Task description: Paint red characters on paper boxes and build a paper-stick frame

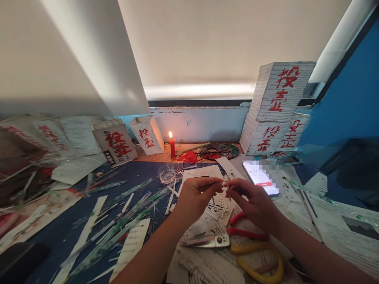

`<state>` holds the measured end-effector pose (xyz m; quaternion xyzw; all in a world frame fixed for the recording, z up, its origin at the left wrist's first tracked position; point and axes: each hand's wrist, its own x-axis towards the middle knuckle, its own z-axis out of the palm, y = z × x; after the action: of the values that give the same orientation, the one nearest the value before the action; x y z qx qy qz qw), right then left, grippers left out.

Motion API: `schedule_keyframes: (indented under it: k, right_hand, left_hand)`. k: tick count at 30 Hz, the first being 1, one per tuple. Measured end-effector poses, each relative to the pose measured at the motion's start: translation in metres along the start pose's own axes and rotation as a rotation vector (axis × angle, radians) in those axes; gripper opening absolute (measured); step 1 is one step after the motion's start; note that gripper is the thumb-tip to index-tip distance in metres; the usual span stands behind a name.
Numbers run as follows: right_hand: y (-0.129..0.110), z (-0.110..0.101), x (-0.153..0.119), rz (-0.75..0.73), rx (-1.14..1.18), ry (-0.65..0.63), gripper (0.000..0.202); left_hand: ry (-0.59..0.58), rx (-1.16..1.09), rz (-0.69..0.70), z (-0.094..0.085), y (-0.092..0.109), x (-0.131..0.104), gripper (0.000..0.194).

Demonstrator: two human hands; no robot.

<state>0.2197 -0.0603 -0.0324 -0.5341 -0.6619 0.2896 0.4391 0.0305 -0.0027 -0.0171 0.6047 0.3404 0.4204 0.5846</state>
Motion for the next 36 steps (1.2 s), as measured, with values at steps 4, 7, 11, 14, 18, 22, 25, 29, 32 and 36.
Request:
schedule_keyframes:
  k: [4, 7, 11, 14, 18, 22, 25, 29, 32, 36]
  right_hand:
    - [-0.0012, -0.0005, 0.0001, -0.006, 0.003, -0.006, 0.017]
    - [-0.0011, -0.0002, 0.0000, -0.011, 0.015, -0.009, 0.015]
    - [-0.0001, 0.0004, -0.0001, -0.011, 0.028, -0.019, 0.014]
    - [-0.0001, 0.0000, -0.0005, -0.017, 0.025, -0.015, 0.015]
    - [0.0001, -0.0010, -0.0015, -0.036, 0.001, -0.004, 0.016]
    - [0.0009, -0.0007, -0.0023, -0.053, 0.002, -0.010, 0.017]
    - [0.0010, -0.0004, -0.0024, -0.057, 0.004, -0.014, 0.018]
    - [0.0018, 0.0003, -0.0025, -0.045, 0.002, -0.002, 0.019]
    - [0.0034, 0.0011, -0.0025, -0.045, 0.008, -0.004, 0.019]
    - [0.0042, 0.0022, -0.0025, -0.047, 0.013, -0.012, 0.019]
  left_hand:
    - [-0.021, 0.036, 0.011, -0.0003, 0.0013, -0.0016, 0.016]
    - [-0.026, 0.047, 0.007, 0.0001, 0.0030, -0.0025, 0.016]
    - [-0.030, 0.040, 0.008, -0.0002, 0.0026, -0.0016, 0.016]
    - [-0.031, 0.015, 0.022, -0.0009, 0.0003, 0.0001, 0.016]
    - [-0.021, -0.048, 0.018, -0.0004, -0.0011, 0.0006, 0.019]
    - [-0.026, -0.042, 0.021, 0.0002, -0.0003, -0.0003, 0.019]
    - [-0.045, -0.001, 0.062, -0.0005, -0.0001, -0.0002, 0.015]
    - [-0.057, 0.023, 0.085, -0.0013, -0.0009, -0.0001, 0.013]
    - [-0.063, 0.025, 0.097, -0.0016, -0.0016, -0.0003, 0.012]
    - [-0.069, 0.046, 0.116, -0.0019, -0.0019, -0.0002, 0.012]
